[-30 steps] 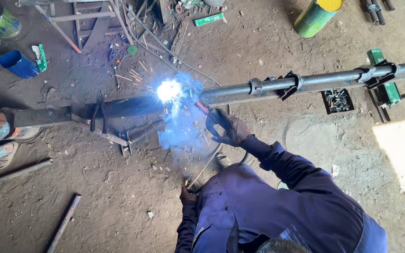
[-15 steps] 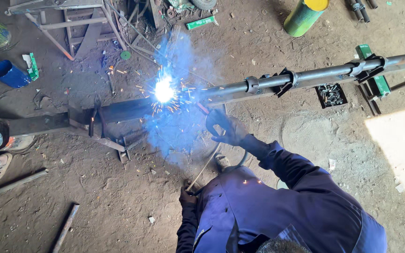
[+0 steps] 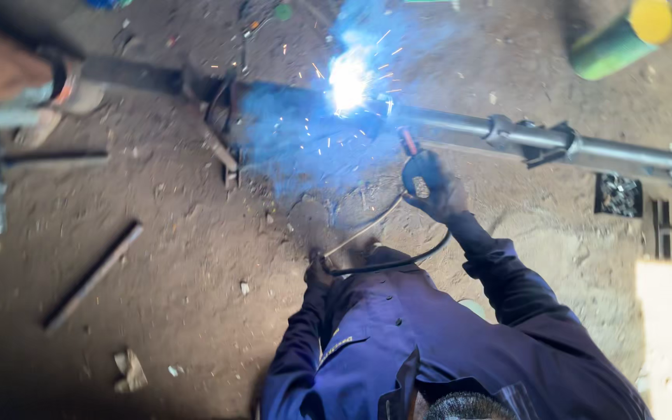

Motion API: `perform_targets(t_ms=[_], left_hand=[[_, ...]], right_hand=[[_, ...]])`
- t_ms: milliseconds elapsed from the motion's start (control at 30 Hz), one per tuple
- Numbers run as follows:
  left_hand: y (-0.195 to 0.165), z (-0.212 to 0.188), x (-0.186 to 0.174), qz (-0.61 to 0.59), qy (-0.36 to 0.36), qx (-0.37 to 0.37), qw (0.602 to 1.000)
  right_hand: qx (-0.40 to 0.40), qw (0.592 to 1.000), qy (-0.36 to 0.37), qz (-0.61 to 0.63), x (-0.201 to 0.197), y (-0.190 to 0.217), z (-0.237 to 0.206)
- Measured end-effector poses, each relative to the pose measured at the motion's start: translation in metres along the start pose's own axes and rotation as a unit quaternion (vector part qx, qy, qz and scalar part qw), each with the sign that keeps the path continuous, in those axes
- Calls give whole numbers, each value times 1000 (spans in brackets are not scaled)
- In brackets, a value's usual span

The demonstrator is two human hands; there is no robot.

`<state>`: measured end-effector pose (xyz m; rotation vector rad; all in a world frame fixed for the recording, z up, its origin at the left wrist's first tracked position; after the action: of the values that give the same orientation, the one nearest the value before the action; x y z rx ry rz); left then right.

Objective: The person arc-welds joints on a metal pipe frame structure, striking welding arcs that produce sparks at several points on the frame. They reposition along the structure between welds, handle welding electrodes, and use a chipping hammer to knock slag off a finished weld.

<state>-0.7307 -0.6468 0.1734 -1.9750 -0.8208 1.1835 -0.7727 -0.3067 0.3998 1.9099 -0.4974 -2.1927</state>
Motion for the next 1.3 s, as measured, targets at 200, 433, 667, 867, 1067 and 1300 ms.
perform_targets(t_ms=[200,433,667,867,1067,1300], left_hand=[[-7,-13,-2,-5,-11,-7,1000],[-8,-28,-6,13,-29,-14,999],[1,-39,-15,-72,-50,10,996],[8,-6,-34,73,8,87,993],[33,66,-73,132,193,70,970],[45,158,-128,202,211,126,948]], right_hand=[[-68,995,-48,-51,5,-4,0],[-30,998,-42,26,1,-14,-8],[21,997,-57,37,0,-26,-11],[178,963,-86,184,2,-37,-65],[183,893,-239,335,21,17,-110],[302,584,-405,635,55,118,-126]])
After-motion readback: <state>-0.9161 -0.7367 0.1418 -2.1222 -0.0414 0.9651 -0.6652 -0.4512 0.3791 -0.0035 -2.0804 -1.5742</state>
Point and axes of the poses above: each hand's wrist, its own z-axis towards the middle knuckle, its own x-axis out of the palm, y = z × x, the point moved 4 cm from there along z, towards the middle knuckle
